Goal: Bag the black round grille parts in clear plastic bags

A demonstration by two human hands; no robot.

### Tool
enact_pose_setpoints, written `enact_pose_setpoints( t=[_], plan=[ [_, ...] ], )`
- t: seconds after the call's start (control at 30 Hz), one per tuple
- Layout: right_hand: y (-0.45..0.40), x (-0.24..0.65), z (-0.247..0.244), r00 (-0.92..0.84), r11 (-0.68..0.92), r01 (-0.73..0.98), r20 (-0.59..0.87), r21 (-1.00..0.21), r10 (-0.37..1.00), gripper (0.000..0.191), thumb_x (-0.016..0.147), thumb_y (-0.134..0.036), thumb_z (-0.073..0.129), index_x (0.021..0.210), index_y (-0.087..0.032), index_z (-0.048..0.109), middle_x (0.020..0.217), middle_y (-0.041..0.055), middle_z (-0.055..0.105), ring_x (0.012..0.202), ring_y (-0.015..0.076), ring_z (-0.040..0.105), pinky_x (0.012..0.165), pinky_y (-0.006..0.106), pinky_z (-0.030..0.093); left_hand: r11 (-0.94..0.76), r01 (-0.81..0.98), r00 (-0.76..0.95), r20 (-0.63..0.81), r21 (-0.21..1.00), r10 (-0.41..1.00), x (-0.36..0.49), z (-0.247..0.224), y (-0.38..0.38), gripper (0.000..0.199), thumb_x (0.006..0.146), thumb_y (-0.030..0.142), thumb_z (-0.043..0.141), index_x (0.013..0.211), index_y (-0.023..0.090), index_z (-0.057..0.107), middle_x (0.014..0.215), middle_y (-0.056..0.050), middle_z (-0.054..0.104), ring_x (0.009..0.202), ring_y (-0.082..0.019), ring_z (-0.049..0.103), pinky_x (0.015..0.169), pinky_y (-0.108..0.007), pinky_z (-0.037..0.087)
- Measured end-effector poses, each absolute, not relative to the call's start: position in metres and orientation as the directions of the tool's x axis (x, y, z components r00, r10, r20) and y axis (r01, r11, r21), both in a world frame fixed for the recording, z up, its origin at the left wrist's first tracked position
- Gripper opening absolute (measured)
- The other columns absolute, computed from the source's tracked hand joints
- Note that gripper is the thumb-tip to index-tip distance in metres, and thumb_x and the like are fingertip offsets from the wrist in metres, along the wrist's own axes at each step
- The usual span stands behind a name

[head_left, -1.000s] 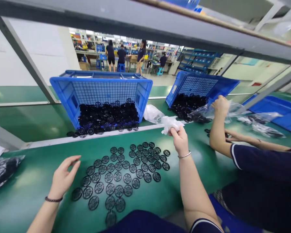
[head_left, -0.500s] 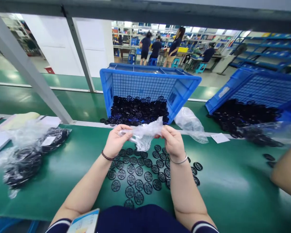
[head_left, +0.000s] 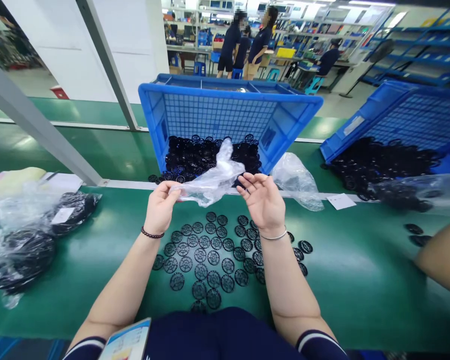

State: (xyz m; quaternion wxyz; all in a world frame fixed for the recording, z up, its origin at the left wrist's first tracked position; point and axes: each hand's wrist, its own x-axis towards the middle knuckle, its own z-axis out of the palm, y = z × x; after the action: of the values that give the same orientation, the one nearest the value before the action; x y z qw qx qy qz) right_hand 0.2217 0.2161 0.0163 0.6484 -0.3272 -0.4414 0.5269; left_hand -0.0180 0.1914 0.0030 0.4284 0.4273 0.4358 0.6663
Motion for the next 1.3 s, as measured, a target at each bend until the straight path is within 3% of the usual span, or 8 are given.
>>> enact_pose_setpoints(
  t=[0.2,0.37,0.6,0.77,0.93,1.07,1.17,1.3],
  plan=[
    [0.202,0.187,0.000,-0.142,0.306,0.092,0.291,-0.948,0.946,0.038,0.074,-0.043,0.073,0.097,-0.023,0.051,0.099,0.0036,0.057,0.089,0.0161,0.059,0.073,0.031,0.054,-0.178,-0.324,-0.102,0.152,0.929,0.983,0.001,-0.002,0.178,0.026,0.068,0.039,0.081,0.078,0.017,0.070,0.077,-0.002,0.069,0.069,-0.013,0.061,0.067,-0.024,0.049],
    [0.199,0.171,-0.015,-0.324,0.230,0.152,0.172,-0.961,0.930,0.048,0.070,-0.028,0.070,0.111,-0.023,0.045,0.100,0.0026,0.056,0.072,0.0117,0.060,0.063,0.028,0.054,-0.174,-0.439,-0.067,0.161,0.882,0.985,0.007,0.002,0.169,0.027,0.065,0.040,0.085,0.077,0.019,0.074,0.082,-0.003,0.072,0.074,-0.016,0.065,0.070,-0.026,0.052],
    [0.214,0.197,-0.008,-0.003,0.409,0.316,0.430,-0.856,0.903,0.025,0.080,-0.022,0.057,0.105,-0.022,0.055,0.093,0.0046,0.063,0.084,0.0167,0.062,0.080,0.035,0.053,-0.258,-0.652,-0.229,0.139,0.713,0.963,-0.019,0.014,0.184,0.012,0.076,0.027,0.077,0.077,0.020,0.067,0.076,0.001,0.068,0.075,-0.012,0.063,0.076,-0.026,0.054],
    [0.214,0.200,-0.003,-0.075,0.385,0.190,0.378,-0.903,0.923,0.021,0.084,-0.027,0.056,0.104,-0.022,0.054,0.088,0.0032,0.064,0.083,0.0159,0.060,0.083,0.036,0.051,-0.126,-0.735,-0.194,-0.029,0.666,0.980,-0.022,0.016,0.189,0.014,0.088,0.019,0.060,0.075,0.019,0.057,0.062,0.003,0.052,0.058,-0.009,0.051,0.065,-0.023,0.050],
    [0.205,0.191,0.006,-0.190,0.090,-0.295,0.151,-0.951,0.970,0.028,0.077,-0.034,0.065,0.092,-0.027,0.042,0.080,-0.0041,0.055,0.072,0.0127,0.057,0.070,0.030,0.053,-0.081,-0.707,-0.156,-0.042,0.703,0.987,-0.019,0.009,0.192,0.036,0.082,0.027,0.069,0.062,0.018,0.041,0.052,0.008,0.028,0.043,-0.006,0.026,0.043,-0.020,0.027],
    [0.194,0.191,0.016,-0.308,-0.015,-0.475,0.150,-0.880,0.939,0.034,0.074,-0.034,0.067,0.095,-0.028,0.041,0.072,-0.0072,0.044,0.056,0.0106,0.047,0.059,0.029,0.051,-0.087,-0.715,-0.133,-0.013,0.694,0.991,-0.016,0.003,0.194,0.040,0.077,0.031,0.076,0.064,0.019,0.040,0.051,0.009,0.027,0.042,-0.004,0.021,0.040,-0.018,0.018],
    [0.187,0.195,0.018,-0.391,0.095,-0.432,0.281,-0.897,0.876,0.032,0.077,-0.045,0.064,0.097,-0.028,0.045,0.070,-0.0067,0.039,0.050,0.0099,0.037,0.051,0.028,0.046,-0.067,-0.746,-0.108,-0.022,0.663,0.994,-0.015,0.002,0.195,0.042,0.079,0.030,0.075,0.063,0.018,0.038,0.052,0.009,0.028,0.042,-0.004,0.023,0.041,-0.018,0.020],
    [0.188,0.198,0.012,-0.581,0.519,0.014,0.415,-0.855,0.700,0.017,0.085,-0.040,0.061,0.079,-0.023,0.058,0.098,0.0055,0.055,0.081,0.0178,0.055,0.071,0.037,0.052,-0.031,-0.724,-0.086,-0.045,0.689,0.995,-0.023,0.009,0.195,0.043,0.088,0.032,0.061,0.059,0.019,0.032,0.050,0.008,0.025,0.041,-0.005,0.023,0.041,-0.019,0.022]
  ],
)
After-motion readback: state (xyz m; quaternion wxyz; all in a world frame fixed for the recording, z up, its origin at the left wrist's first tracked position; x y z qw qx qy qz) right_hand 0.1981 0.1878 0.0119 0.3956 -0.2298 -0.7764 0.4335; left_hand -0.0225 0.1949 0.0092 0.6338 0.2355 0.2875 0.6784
